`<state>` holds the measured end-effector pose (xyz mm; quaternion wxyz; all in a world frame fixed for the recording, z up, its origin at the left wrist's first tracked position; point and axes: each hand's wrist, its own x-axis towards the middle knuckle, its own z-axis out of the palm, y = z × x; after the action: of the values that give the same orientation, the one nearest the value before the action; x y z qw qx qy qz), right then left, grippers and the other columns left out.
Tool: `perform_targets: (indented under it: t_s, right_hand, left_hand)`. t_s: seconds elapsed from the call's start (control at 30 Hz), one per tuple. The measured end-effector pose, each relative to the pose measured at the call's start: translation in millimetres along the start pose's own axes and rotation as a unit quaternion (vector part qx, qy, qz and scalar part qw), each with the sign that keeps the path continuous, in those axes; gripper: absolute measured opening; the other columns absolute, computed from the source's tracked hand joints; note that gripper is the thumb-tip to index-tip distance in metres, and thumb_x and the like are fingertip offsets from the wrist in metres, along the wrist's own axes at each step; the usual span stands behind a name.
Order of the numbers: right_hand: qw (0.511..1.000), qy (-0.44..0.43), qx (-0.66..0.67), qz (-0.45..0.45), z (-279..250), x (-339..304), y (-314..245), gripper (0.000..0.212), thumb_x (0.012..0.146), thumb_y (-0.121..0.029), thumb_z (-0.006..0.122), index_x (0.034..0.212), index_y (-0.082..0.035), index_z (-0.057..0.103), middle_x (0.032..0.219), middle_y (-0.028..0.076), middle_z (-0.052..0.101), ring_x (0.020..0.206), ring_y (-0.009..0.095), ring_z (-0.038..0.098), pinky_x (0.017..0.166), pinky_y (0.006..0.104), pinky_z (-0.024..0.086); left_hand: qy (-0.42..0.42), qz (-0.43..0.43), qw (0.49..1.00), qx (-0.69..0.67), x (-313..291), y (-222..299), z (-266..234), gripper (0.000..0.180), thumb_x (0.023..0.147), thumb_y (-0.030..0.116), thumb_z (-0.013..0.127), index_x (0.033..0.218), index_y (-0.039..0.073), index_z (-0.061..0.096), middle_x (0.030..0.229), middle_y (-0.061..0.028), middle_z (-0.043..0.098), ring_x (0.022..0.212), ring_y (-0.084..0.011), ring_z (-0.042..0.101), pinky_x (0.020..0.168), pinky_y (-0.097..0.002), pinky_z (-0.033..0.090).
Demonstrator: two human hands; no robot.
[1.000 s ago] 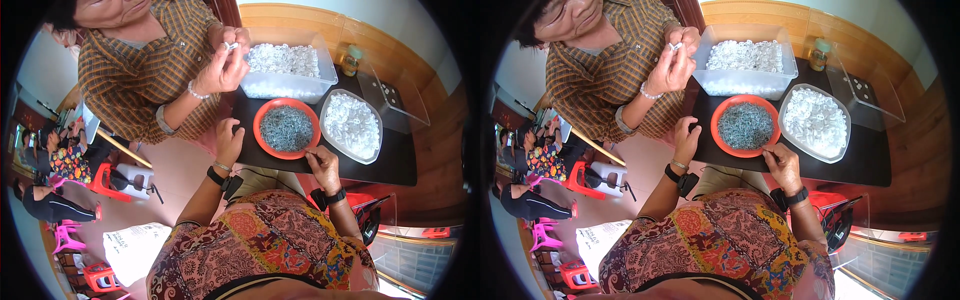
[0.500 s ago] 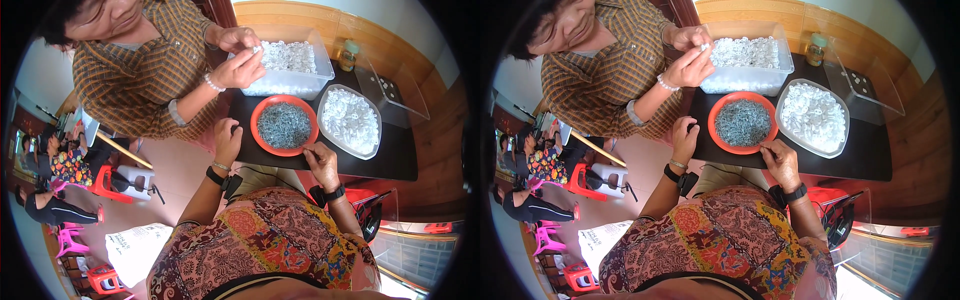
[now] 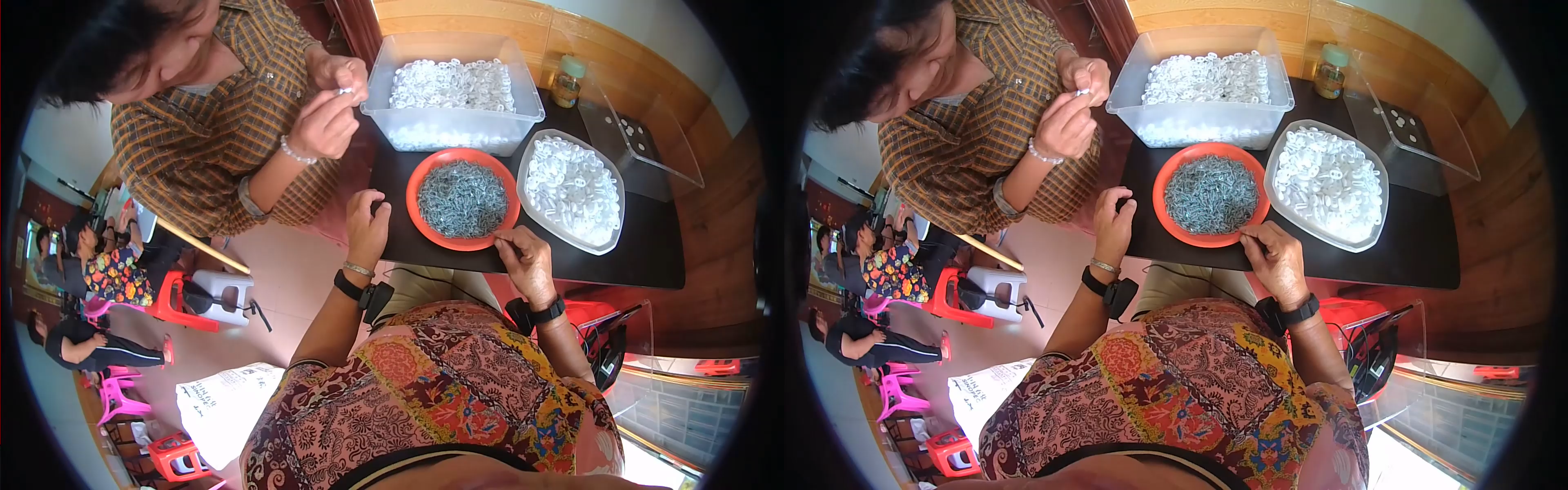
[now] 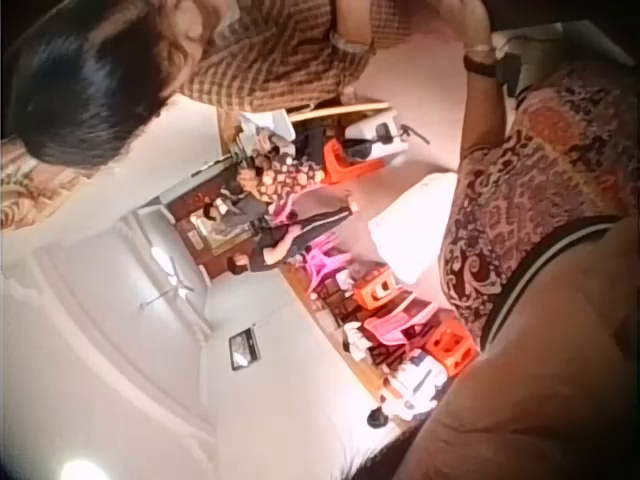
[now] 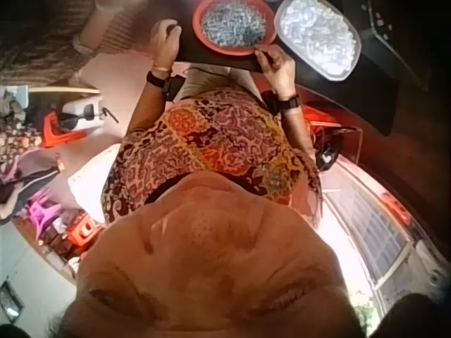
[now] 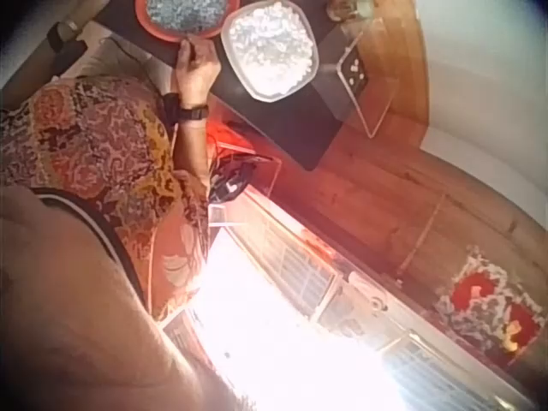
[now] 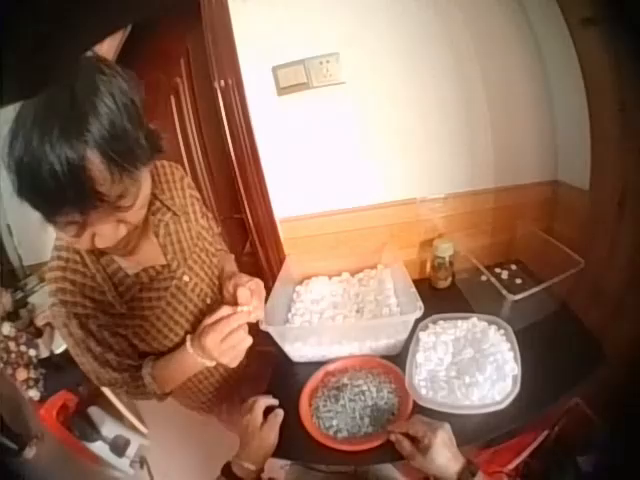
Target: Assemble small plastic components by hand at a workbench.
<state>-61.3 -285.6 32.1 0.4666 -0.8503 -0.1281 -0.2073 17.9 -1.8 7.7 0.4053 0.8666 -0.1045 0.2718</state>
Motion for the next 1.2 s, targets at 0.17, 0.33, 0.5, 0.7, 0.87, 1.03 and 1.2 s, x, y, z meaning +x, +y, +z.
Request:
perform_targets:
  t_s: [0.17,0.33,0.5,0.7,0.87,1.03,1.2]
  right_hand:
    - [1.0,0.003,0.009,0.006,0,-4,-1,0.009,0.083,0.0,0.065,0.091,-0.002,0.067,0.076,0.011,0.063,0.066,0.021,0.062,0.061,0.0288,0.048]
    - [1.0,-0.001,0.005,0.005,0,-2,6,0.008,0.082,-0.001,0.066,0.09,-0.001,0.067,0.077,0.012,0.063,0.067,0.023,0.063,0.061,0.0298,0.048]
    - [1.0,0.007,0.009,0.006,3,-1,2,0.008,0.082,-0.003,0.067,0.09,-0.002,0.067,0.077,0.012,0.063,0.065,0.022,0.063,0.059,0.0293,0.048]
    - [0.999,-0.006,0.005,0.033,6,1,7,0.009,0.084,-0.001,0.065,0.093,-0.001,0.068,0.075,0.009,0.061,0.065,0.014,0.058,0.061,0.0255,0.045]
    - [1.0,-0.003,-0.006,0.025,4,-4,8,0.011,0.084,-0.001,0.065,0.094,-0.001,0.068,0.075,0.009,0.061,0.064,0.015,0.058,0.06,0.0253,0.045]
    - [1.0,0.01,-0.018,-0.015,4,-6,11,0.01,0.083,-0.002,0.066,0.092,-0.003,0.067,0.078,0.01,0.063,0.067,0.02,0.062,0.061,0.0286,0.047]
    - [1.0,0.01,-0.012,-0.025,2,-5,12,0.011,0.082,-0.004,0.066,0.093,-0.004,0.067,0.079,0.01,0.063,0.067,0.023,0.062,0.061,0.03,0.048]
  left_hand:
    - [0.004,0.006,1.0,-0.009,-3,-1,-1,0.014,0.082,0.008,0.06,0.095,0.001,0.06,0.101,-0.0139,0.061,0.099,-0.0298,0.057,0.089,-0.0372,0.043]
    - [0.022,0.025,0.999,-0.01,-2,-9,6,0.011,0.082,0.007,0.06,0.092,0.001,0.06,0.098,-0.0125,0.06,0.095,-0.0273,0.058,0.084,-0.035,0.045]
    - [0.011,0.005,0.998,-0.06,3,-7,0,0.011,0.079,0.007,0.061,0.089,0.002,0.059,0.094,-0.0134,0.06,0.094,-0.0308,0.055,0.086,-0.0384,0.043]
    - [0.004,-0.015,0.998,-0.062,3,-11,4,0.012,0.081,0.008,0.06,0.09,0.001,0.061,0.099,-0.0135,0.061,0.098,-0.0305,0.056,0.087,-0.0379,0.043]
    - [-0.001,-0.016,0.998,-0.06,0,-8,4,0.012,0.08,0.008,0.061,0.09,0.001,0.061,0.098,-0.0136,0.061,0.097,-0.0303,0.056,0.086,-0.0374,0.043]
    - [0.007,0.022,0.999,-0.033,-1,-11,6,0.012,0.083,0.008,0.06,0.091,0.0,0.063,0.096,-0.0117,0.064,0.094,-0.0237,0.06,0.087,-0.0328,0.045]
    - [-0.013,0.019,0.998,-0.051,2,-14,4,0.01,0.082,0.006,0.061,0.09,0.001,0.063,0.096,-0.012,0.064,0.094,-0.0258,0.059,0.087,-0.0346,0.044]
